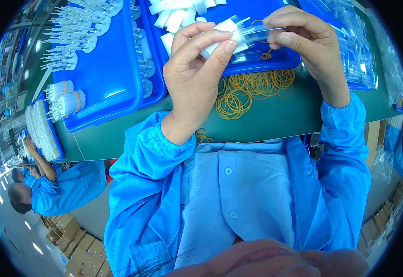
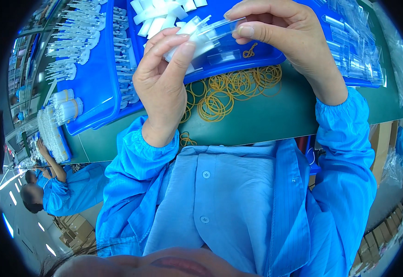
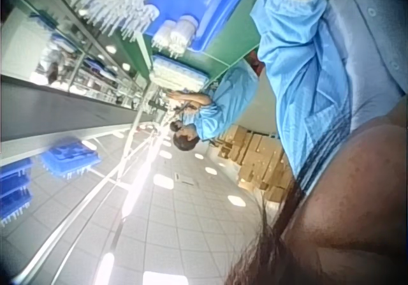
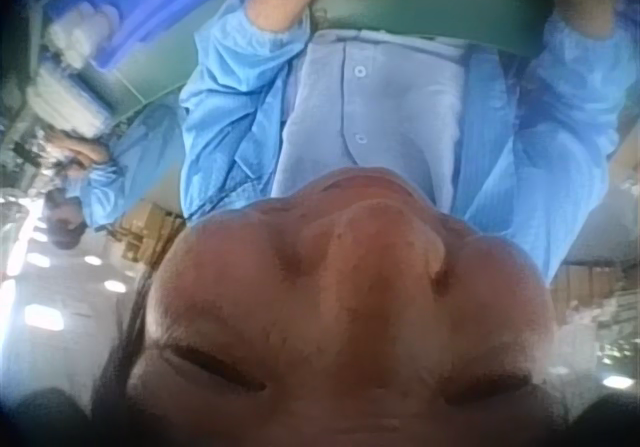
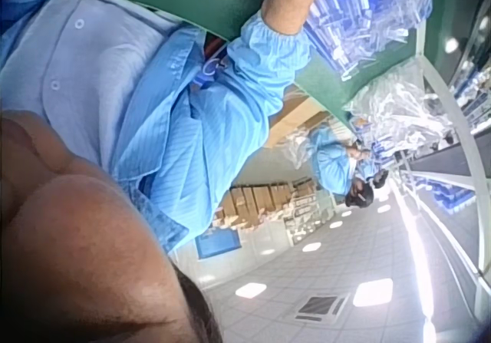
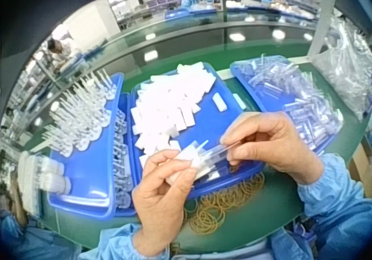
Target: The person assembles medical supplies by inserting white foam blocks into clear plastic tubes. They handle the items one at a time, picking up a foam block and a tube, then fitting them together. The assembled units are placed into a blue tray on the table.
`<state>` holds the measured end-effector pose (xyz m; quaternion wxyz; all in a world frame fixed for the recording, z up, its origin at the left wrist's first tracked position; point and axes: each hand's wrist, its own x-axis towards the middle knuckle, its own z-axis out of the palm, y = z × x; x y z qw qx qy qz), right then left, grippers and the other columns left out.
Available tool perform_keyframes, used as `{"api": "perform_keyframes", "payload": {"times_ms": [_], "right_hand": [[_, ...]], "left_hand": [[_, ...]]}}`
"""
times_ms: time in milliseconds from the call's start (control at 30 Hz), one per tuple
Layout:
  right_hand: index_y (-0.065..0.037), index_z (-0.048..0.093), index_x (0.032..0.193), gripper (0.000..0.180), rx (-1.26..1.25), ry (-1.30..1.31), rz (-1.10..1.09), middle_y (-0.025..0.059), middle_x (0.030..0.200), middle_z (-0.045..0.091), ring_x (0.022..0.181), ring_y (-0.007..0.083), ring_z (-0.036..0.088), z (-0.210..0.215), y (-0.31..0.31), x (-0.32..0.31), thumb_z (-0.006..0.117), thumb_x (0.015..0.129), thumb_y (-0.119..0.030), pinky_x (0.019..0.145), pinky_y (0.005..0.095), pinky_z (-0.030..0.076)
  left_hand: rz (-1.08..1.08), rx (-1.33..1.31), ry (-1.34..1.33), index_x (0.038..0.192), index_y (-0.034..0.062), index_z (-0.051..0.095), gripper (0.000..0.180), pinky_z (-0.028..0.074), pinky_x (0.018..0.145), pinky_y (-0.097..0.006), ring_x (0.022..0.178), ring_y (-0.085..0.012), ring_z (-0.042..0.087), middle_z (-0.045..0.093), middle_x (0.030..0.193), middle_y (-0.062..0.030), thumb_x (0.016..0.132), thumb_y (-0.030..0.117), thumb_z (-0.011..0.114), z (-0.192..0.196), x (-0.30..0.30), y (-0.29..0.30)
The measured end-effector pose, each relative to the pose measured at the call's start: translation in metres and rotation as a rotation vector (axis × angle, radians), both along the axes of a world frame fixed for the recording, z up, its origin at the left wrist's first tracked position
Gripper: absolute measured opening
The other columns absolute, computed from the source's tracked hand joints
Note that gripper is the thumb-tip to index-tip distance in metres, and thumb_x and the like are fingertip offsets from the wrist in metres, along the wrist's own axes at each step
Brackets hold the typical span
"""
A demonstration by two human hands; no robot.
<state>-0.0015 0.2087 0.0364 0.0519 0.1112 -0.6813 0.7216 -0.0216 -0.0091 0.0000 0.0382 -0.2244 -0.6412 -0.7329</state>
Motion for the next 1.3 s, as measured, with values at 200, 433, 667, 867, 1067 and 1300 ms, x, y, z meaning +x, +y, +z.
{"api": "perform_keyframes", "payload": {"times_ms": [200, 433, 667, 867, 1067, 1300], "right_hand": [[0.008, 0.062, 0.109, 0.025, -0.109, -0.144, 0.007, 0.0176, 0.095, 0.068, 0.076, 0.0182, 0.068, -0.004, 0.007, -0.001, 0.067, 0.085, 0.003, 0.07, 0.0273, 0.057], [0.005, 0.06, 0.1, 0.015, -0.259, -0.179, 0.021, 0.0188, 0.099, 0.069, 0.075, 0.0181, 0.069, -0.01, 0.006, -0.002, 0.066, 0.087, 0.002, 0.069, 0.0278, 0.059], [0.003, 0.061, 0.1, 0.013, -0.283, -0.114, -0.041, 0.0148, 0.095, 0.068, 0.072, 0.0151, 0.066, -0.005, -0.009, -0.001, 0.066, 0.088, 0.0, 0.065, 0.0248, 0.057], [0.002, 0.063, 0.102, 0.014, 0.002, -0.038, -0.133, 0.0099, 0.103, 0.065, 0.079, 0.0119, 0.062, -0.003, -0.01, 0.001, 0.066, 0.089, -0.003, 0.067, 0.0214, 0.051], [0.0, 0.058, 0.119, 0.051, 0.771, 0.517, -0.257, 0.0164, 0.117, 0.056, 0.106, 0.0282, 0.056, 0.004, -0.011, -0.003, 0.078, 0.078, -0.023, 0.091, 0.0361, 0.045], [0.005, 0.042, 0.133, 0.094, 1.002, 0.634, -0.258, 0.0253, 0.125, 0.049, 0.115, 0.0412, 0.05, 0.009, -0.04, 0.007, 0.087, 0.064, -0.041, 0.099, 0.0464, 0.041]], "left_hand": [[-0.032, -0.004, 0.054, 0.1, 0.0018, 0.07, 0.018, 0.049, 0.087, -0.028, 0.107, -0.0173, 0.054, 0.052, 0.114, -0.0101, 0.083, -0.002, 0.072, 0.0, 0.003, 0.001], [-0.002, 0.018, 0.039, 0.103, 0.0016, 0.065, 0.023, 0.048, 0.088, -0.027, 0.104, -0.0168, 0.055, 0.053, 0.112, -0.0106, 0.082, -0.003, 0.072, -0.002, 0.003, 0.004], [-0.019, 0.26, -0.193, 0.109, 0.0039, 0.045, 0.033, 0.047, 0.088, -0.028, 0.104, -0.0156, 0.053, 0.051, 0.112, -0.012, 0.087, -0.002, 0.069, -0.002, 0.012, 0.014], [-0.111, 0.344, -0.281, 0.105, 0.0071, 0.045, 0.022, 0.049, 0.088, -0.032, 0.105, -0.0187, 0.057, 0.051, 0.118, -0.0111, 0.091, 0.002, 0.062, -0.005, 0.016, 0.013], [-0.156, 0.456, -0.484, 0.105, 0.0058, 0.043, 0.019, 0.047, 0.079, -0.025, 0.096, -0.0123, 0.054, 0.051, 0.111, -0.0097, 0.094, 0.003, 0.058, 0.002, 0.02, 0.015], [-0.205, 0.514, -0.576, 0.104, 0.0064, 0.044, 0.015, 0.044, 0.072, -0.024, 0.09, -0.0106, 0.053, 0.05, 0.105, -0.006, 0.095, 0.006, 0.057, 0.001, 0.022, 0.012]]}}
